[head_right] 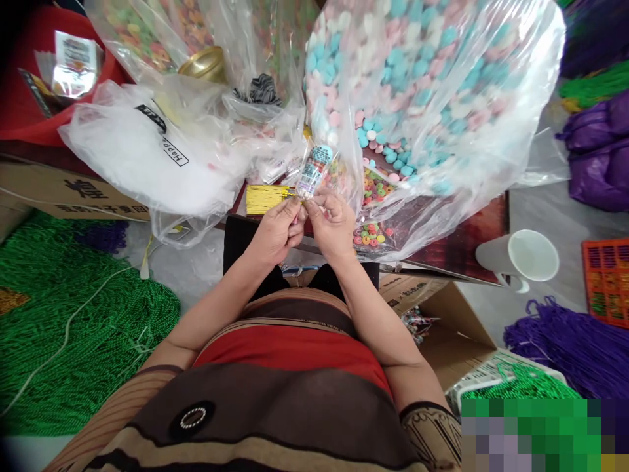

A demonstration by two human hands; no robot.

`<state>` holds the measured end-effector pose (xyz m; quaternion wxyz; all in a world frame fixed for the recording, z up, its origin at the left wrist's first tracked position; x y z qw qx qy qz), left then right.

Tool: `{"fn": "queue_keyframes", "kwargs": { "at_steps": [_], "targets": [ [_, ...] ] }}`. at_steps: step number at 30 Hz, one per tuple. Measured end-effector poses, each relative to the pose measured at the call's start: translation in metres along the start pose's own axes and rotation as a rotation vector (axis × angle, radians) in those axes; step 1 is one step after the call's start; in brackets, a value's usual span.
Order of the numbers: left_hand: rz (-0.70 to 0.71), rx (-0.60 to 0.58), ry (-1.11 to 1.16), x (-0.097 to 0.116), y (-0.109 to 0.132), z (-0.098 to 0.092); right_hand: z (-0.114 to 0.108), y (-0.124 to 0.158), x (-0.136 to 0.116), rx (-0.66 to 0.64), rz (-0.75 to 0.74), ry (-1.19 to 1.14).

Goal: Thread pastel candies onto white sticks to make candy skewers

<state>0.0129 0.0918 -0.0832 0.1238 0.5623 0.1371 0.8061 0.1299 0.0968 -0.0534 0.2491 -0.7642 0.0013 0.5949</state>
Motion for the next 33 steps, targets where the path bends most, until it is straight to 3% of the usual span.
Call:
{"fn": "queue_keyframes", "kwargs": {
  "at_steps": [2, 4, 6, 8, 11, 15, 19, 21, 23, 25, 28, 29, 33],
  "targets": [
    [0.283, 0.117, -0.226, 0.013, -0.007, -0.012, -0.002, -0.001, -0.016, 0.034, -0.183, 0.129],
    [0.523, 0.170, -0.459, 0.023, -0.009, -0.016, -0.002, -0.001, -0.023, 0.046, -0.257, 0.190],
    [0.647, 0.151, -0.588, 0.024, -0.009, -0.016, -0.001, -0.001, -0.025, 0.039, -0.250, 0.213],
    [0.680, 0.087, -0.570, 0.025, -0.010, -0.013, -0.003, 0.001, -0.029, 0.046, -0.254, 0.212],
    [0.649, -0.066, -0.367, 0.038, -0.007, -0.003, -0.005, 0.006, -0.044, 0.072, -0.329, 0.210],
    [0.553, -0.217, -0.056, 0.077, 0.015, 0.005, -0.005, 0.006, -0.052, 0.046, -0.361, 0.223],
    [0.682, -0.292, -0.223, 0.103, 0.058, 0.012, -0.020, -0.008, -0.059, 0.128, -0.374, 0.255],
    [0.659, -0.344, -0.384, 0.092, 0.064, 0.019, -0.027, -0.013, -0.071, 0.172, -0.391, 0.253],
    [0.494, -0.345, -0.450, 0.070, 0.051, 0.020, -0.028, -0.014, -0.082, 0.149, -0.386, 0.222],
    [0.311, -0.264, -0.360, 0.057, 0.032, 0.011, -0.024, -0.009, -0.088, 0.080, -0.346, 0.167],
    [0.236, -0.116, -0.198, 0.062, 0.015, -0.007, -0.014, 0.001, -0.084, -0.047, -0.260, 0.090],
    [0.229, -0.118, -0.198, 0.065, 0.014, -0.009, -0.011, 0.003, -0.081, -0.078, -0.237, 0.073],
    [0.180, -0.342, -0.427, 0.054, 0.032, 0.003, -0.016, -0.001, -0.068, -0.047, -0.180, 0.048]
  ]
}}
Point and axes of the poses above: each hand's wrist, its own y-axis away from the middle knuckle, its own z-axis out of the palm, x = y × z, the point moved 10 cm from there along -y, towards the middle knuckle, and after that the axes turned 10 degrees about x, right-handed, at the moved point
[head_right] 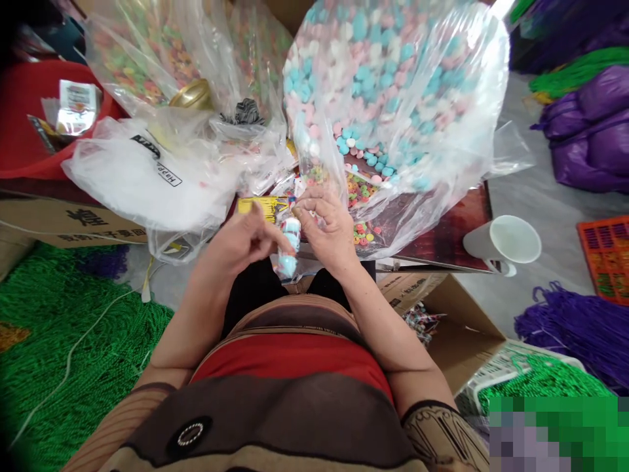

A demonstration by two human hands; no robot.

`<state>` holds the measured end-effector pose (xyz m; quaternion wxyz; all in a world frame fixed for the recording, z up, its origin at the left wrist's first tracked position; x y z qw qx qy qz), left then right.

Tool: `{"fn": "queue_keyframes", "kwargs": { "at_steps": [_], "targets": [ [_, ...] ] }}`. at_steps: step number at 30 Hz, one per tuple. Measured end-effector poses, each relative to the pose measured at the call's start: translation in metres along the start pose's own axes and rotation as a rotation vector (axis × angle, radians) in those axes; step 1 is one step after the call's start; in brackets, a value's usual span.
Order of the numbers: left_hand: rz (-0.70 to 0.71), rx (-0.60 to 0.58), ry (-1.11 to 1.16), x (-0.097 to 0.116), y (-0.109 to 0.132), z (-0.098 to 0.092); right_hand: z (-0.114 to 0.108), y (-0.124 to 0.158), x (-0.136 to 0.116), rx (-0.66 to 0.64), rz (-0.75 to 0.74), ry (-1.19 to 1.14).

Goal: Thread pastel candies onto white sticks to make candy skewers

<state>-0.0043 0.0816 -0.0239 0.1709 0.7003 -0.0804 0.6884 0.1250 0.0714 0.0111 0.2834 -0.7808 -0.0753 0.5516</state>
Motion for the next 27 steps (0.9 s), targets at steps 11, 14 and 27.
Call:
{"fn": "queue_keyframes", "kwargs": {
  "at_steps": [11, 14, 27],
  "targets": [
    [0.382, 0.231, -0.447, -0.004, -0.005, 0.019, -0.021, 0.023, 0.026, -0.025, 0.380, -0.506],
    [0.680, 0.262, -0.719, 0.007, 0.004, 0.047, -0.050, 0.041, 0.037, -0.001, 0.477, -0.550],
    [0.773, 0.012, -0.790, -0.016, -0.010, 0.103, -0.328, 0.203, 0.123, 0.171, 0.911, 0.530]
  ]
}}
Point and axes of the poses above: each hand's wrist, its own y-axis away from the middle knuckle, its own z-axis out of the palm, x = y × z, the point moved 10 cm from there along -y, towards the middle knuckle, and after that the axes turned 10 degrees about x, right-handed, at the moved point
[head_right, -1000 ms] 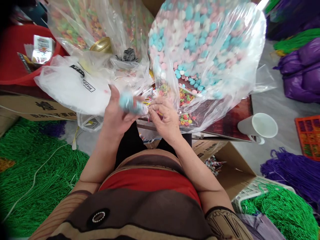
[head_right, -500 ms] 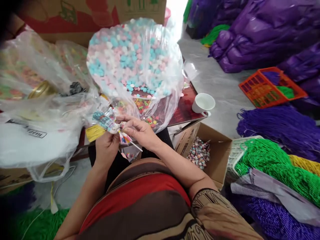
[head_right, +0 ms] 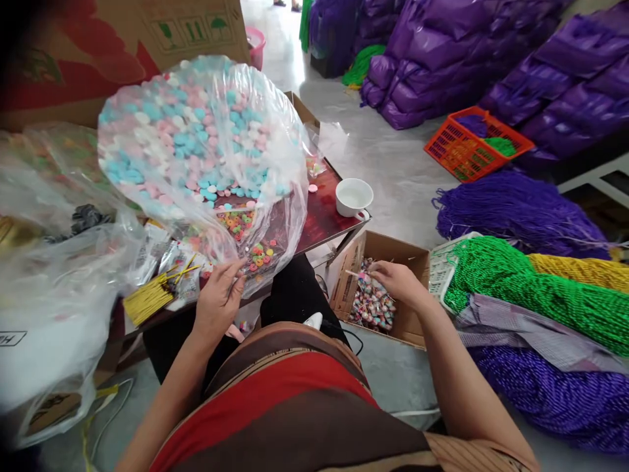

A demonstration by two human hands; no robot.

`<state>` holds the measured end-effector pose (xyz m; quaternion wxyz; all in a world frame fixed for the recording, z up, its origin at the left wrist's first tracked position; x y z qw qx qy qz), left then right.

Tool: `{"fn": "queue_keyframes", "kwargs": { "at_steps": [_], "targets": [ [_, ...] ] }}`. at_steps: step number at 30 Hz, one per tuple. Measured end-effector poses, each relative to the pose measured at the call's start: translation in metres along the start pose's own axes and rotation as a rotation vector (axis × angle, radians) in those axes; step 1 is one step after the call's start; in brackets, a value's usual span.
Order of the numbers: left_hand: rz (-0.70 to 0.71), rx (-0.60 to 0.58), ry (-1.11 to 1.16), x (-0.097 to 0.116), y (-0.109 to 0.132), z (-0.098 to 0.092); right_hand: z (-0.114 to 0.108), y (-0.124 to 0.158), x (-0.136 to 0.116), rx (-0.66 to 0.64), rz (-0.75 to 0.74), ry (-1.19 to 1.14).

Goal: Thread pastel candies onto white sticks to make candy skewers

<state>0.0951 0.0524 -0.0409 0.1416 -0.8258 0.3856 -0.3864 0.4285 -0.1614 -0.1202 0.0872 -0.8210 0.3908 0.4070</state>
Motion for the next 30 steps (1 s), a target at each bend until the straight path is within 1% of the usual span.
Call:
{"fn": "queue_keyframes", "kwargs": {
  "at_steps": [1, 2, 3, 4, 5, 6, 8, 9, 11, 13, 15, 19, 22, 24, 27, 29, 30],
  "targets": [
    [0.016, -0.009, -0.006, 0.002, -0.001, 0.005, 0.001, -0.002, 0.000, 0.040, -0.015, 0.040],
    [0.038, -0.017, -0.015, 0.004, -0.003, 0.011, 0.005, -0.005, -0.007, 0.077, -0.048, 0.029],
    [0.063, -0.032, -0.031, 0.006, -0.006, 0.018, 0.014, -0.008, -0.021, 0.100, -0.104, -0.020],
    [0.087, -0.055, -0.057, 0.008, -0.010, 0.026, 0.026, -0.013, -0.040, 0.096, -0.168, -0.098],
    [0.109, -0.089, -0.091, 0.008, -0.013, 0.036, 0.036, -0.020, -0.061, 0.117, -0.226, -0.180],
    [0.127, -0.127, -0.129, 0.008, -0.017, 0.045, 0.046, -0.028, -0.084, 0.146, -0.301, -0.207],
    [0.141, -0.192, -0.212, 0.003, -0.023, 0.062, 0.054, -0.049, -0.126, 0.313, -0.438, -0.156],
    [0.142, -0.213, -0.246, 0.000, -0.025, 0.069, 0.060, -0.063, -0.142, 0.365, -0.461, -0.103],
    [0.138, -0.218, -0.289, -0.005, -0.028, 0.075, 0.078, -0.096, -0.162, 0.361, -0.430, 0.034],
    [0.133, -0.198, -0.306, -0.007, -0.027, 0.075, 0.088, -0.124, -0.172, 0.358, -0.378, 0.136],
    [0.132, -0.184, -0.314, -0.008, -0.025, 0.074, 0.092, -0.145, -0.178, 0.382, -0.349, 0.196],
    [0.120, -0.199, -0.313, -0.006, -0.022, 0.075, 0.099, -0.173, -0.178, 0.403, -0.288, 0.262],
    [0.098, -0.204, -0.297, -0.007, -0.022, 0.075, 0.103, -0.188, -0.175, 0.407, -0.278, 0.248],
    [0.097, -0.201, -0.291, -0.008, -0.023, 0.075, 0.099, -0.194, -0.173, 0.435, -0.296, 0.201],
    [0.096, -0.207, -0.283, -0.008, -0.021, 0.076, 0.080, -0.192, -0.173, 0.533, -0.293, 0.100],
    [0.098, -0.214, -0.281, -0.007, -0.021, 0.076, 0.068, -0.182, -0.183, 0.620, -0.320, -0.001],
    [0.103, -0.215, -0.283, -0.007, -0.021, 0.076, 0.066, -0.174, -0.193, 0.648, -0.357, -0.055]
  ]
}}
Point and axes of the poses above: each hand's wrist, its own y-axis away from the middle knuckle, its own z-axis out of the palm, x = y × z, the point moved 10 cm from there along -y, towards the middle knuckle, and after that the axes turned 10 degrees about x, right-handed, at the moved point
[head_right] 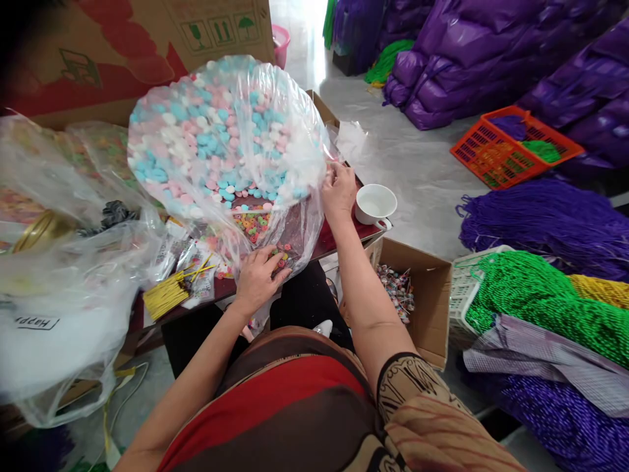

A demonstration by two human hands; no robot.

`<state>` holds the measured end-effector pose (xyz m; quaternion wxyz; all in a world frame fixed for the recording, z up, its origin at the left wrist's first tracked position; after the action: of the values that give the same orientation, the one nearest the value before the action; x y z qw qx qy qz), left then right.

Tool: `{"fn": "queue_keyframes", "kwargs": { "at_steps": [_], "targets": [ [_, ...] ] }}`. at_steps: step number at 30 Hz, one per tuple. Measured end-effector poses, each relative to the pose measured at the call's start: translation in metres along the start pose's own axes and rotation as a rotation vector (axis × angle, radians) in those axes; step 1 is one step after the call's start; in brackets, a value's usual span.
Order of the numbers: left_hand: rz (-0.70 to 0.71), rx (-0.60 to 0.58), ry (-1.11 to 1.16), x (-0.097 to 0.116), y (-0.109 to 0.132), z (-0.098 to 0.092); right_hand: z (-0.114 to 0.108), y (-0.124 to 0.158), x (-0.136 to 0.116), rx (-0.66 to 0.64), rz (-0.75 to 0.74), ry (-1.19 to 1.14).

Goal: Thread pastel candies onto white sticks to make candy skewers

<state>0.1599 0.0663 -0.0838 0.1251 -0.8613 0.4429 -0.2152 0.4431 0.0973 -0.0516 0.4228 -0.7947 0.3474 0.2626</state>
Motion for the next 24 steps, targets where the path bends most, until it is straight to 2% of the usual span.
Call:
{"fn": "queue_keyframes", "kwargs": {
  "at_steps": [2, 4, 6, 8, 11, 13, 15, 17, 20, 22, 24],
  "targets": [
    [0.015, 0.004, -0.011, 0.001, 0.000, -0.001, -0.001, 0.009, -0.032, -0.002, -0.076, -0.113],
    [0.027, 0.014, -0.018, 0.001, 0.000, -0.001, 0.010, 0.029, -0.068, -0.139, -0.186, -0.195],
    [0.036, 0.027, -0.014, 0.000, 0.000, 0.000, 0.013, 0.051, -0.092, -0.228, -0.293, -0.238],
    [0.038, 0.046, -0.011, -0.001, 0.001, 0.000, 0.002, 0.067, -0.094, -0.211, -0.347, -0.227],
    [0.044, 0.065, -0.010, -0.001, 0.001, 0.000, -0.014, 0.079, -0.057, -0.124, -0.236, -0.115],
    [0.041, 0.066, -0.006, -0.002, 0.001, 0.000, -0.009, 0.086, -0.028, -0.152, -0.096, -0.042],
    [0.038, 0.066, 0.000, -0.002, 0.001, -0.001, 0.009, 0.098, -0.017, -0.261, -0.004, -0.009],
    [0.047, 0.071, 0.001, -0.002, 0.001, -0.002, 0.031, 0.112, -0.030, -0.385, 0.008, -0.011],
    [0.063, 0.076, -0.038, -0.002, 0.000, -0.003, 0.056, 0.130, -0.075, -0.517, -0.065, -0.053],
    [0.068, 0.064, -0.069, -0.002, 0.000, -0.002, 0.064, 0.137, -0.104, -0.571, -0.135, -0.081],
    [0.074, 0.054, -0.076, -0.002, 0.000, -0.002, 0.068, 0.140, -0.118, -0.601, -0.166, -0.097]
  ]
}}
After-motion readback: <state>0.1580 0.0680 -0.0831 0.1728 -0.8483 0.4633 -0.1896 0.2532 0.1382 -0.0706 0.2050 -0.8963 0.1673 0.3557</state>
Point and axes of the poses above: each hand's wrist, its own y-axis away from the middle knuckle, its own z-axis out of the palm, x = y × z, the point moved 10 cm from there along -y, towards the middle knuckle, and after that the axes turned 10 degrees about x, right-handed, at the moved point
